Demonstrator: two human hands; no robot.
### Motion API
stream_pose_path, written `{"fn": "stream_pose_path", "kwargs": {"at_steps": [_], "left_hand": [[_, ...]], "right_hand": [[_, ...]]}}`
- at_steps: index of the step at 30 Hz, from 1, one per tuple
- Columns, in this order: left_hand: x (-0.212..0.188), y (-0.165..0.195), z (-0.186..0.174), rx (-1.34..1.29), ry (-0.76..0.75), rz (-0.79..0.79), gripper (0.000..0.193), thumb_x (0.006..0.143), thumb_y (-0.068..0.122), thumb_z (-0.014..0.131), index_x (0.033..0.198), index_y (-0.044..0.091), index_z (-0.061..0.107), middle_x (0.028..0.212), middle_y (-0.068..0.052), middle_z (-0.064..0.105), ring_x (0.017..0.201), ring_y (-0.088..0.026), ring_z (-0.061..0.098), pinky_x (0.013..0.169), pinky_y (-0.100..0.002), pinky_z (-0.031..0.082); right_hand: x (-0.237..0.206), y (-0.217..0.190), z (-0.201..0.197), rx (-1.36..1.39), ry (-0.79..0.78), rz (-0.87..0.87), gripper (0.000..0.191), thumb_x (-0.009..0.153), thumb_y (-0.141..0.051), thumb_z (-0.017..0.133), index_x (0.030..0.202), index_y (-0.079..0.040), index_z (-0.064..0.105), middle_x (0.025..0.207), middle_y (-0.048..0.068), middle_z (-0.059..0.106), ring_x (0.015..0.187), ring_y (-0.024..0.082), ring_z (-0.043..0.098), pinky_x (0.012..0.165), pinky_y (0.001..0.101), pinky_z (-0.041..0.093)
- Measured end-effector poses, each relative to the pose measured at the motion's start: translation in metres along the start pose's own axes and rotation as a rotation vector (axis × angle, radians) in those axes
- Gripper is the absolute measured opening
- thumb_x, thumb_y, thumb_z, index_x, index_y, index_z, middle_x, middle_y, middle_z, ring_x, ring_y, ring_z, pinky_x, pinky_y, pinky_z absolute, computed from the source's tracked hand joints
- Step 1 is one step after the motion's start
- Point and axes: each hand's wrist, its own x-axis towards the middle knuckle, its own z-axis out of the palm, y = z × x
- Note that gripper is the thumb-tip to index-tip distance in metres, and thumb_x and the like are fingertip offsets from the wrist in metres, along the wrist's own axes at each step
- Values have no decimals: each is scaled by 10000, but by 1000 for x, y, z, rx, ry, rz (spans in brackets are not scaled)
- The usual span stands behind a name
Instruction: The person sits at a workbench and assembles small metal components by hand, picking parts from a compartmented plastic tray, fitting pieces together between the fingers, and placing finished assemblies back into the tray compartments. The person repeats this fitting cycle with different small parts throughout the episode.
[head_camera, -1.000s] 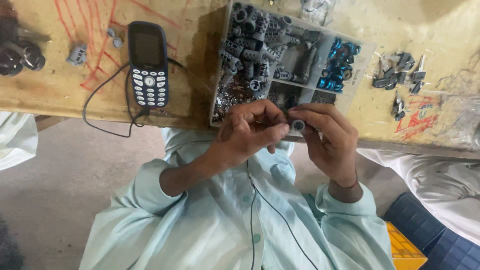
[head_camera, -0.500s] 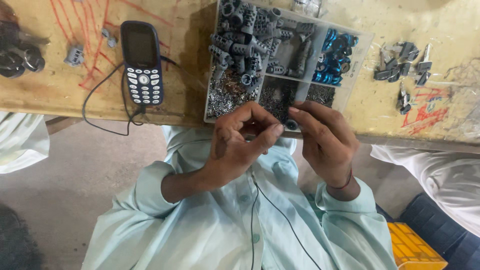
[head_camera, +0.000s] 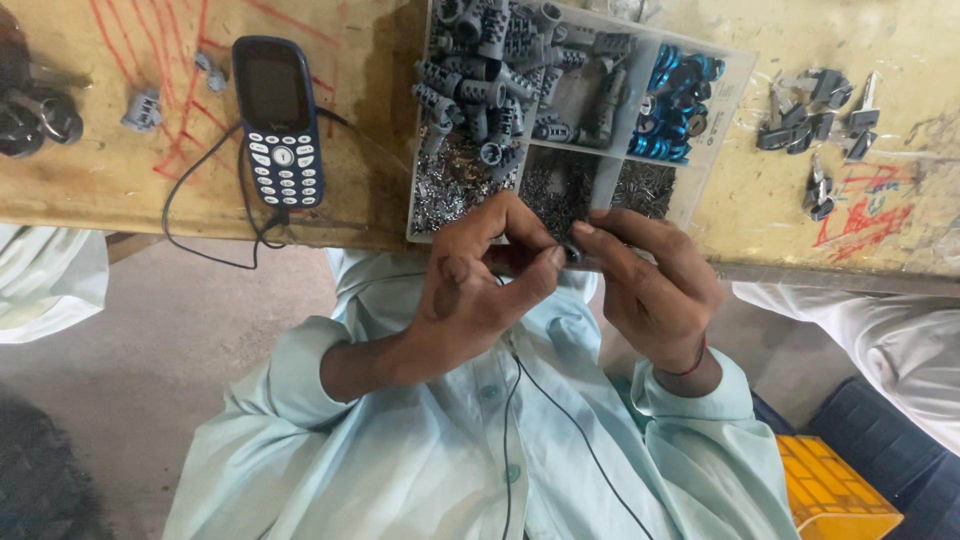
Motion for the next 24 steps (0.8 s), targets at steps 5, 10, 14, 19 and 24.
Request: {"fn": "stream_pose_path", "kwargs": {"at_steps": [5,10,14,19,24], "left_hand": [[1,3,1,274,44,255,127,1033,39,699,1136,17,629,1084,-86,665,907,-97,704,767,-221,619],[2,-1,2,219,-20,391,347,956,28,798,1269,-7,653,1154,-149,739,1044,-199,758,926,-281,617],[7,-5,-9,209,13,388,202,955,11,787,1145,6,719,1087,-141,778,977,-179,793,892,-263,646],[15,-5,-16,213,-98,348,207,918,14,796,1115,-5,737,1052,-129,782,942,-174,789,867,-276,637],[20,-10,-14,226,-122,399,184,913,13,806,1083,11,735,1042,-115,780,926,-184,794,857,-288,636]], "right_hand": [[3,-2,2,-35,-6,-24,348,863,112,814,1181,-14,753,1117,131,704,920,237,735,770,304,595],[27,-26,1,19,82,62,318,751,-6,883,1008,55,706,974,175,673,776,220,693,657,309,569],[56,-1,-26,99,-253,348,218,909,-6,844,1095,-41,737,1013,78,711,820,136,714,702,258,566],[66,67,-13,-476,-156,182,138,939,-12,862,1010,-23,745,894,128,676,767,230,662,662,339,502],[47,84,-23,199,-80,478,109,1122,-6,701,1193,4,619,1045,93,692,851,137,674,737,264,522]]}}
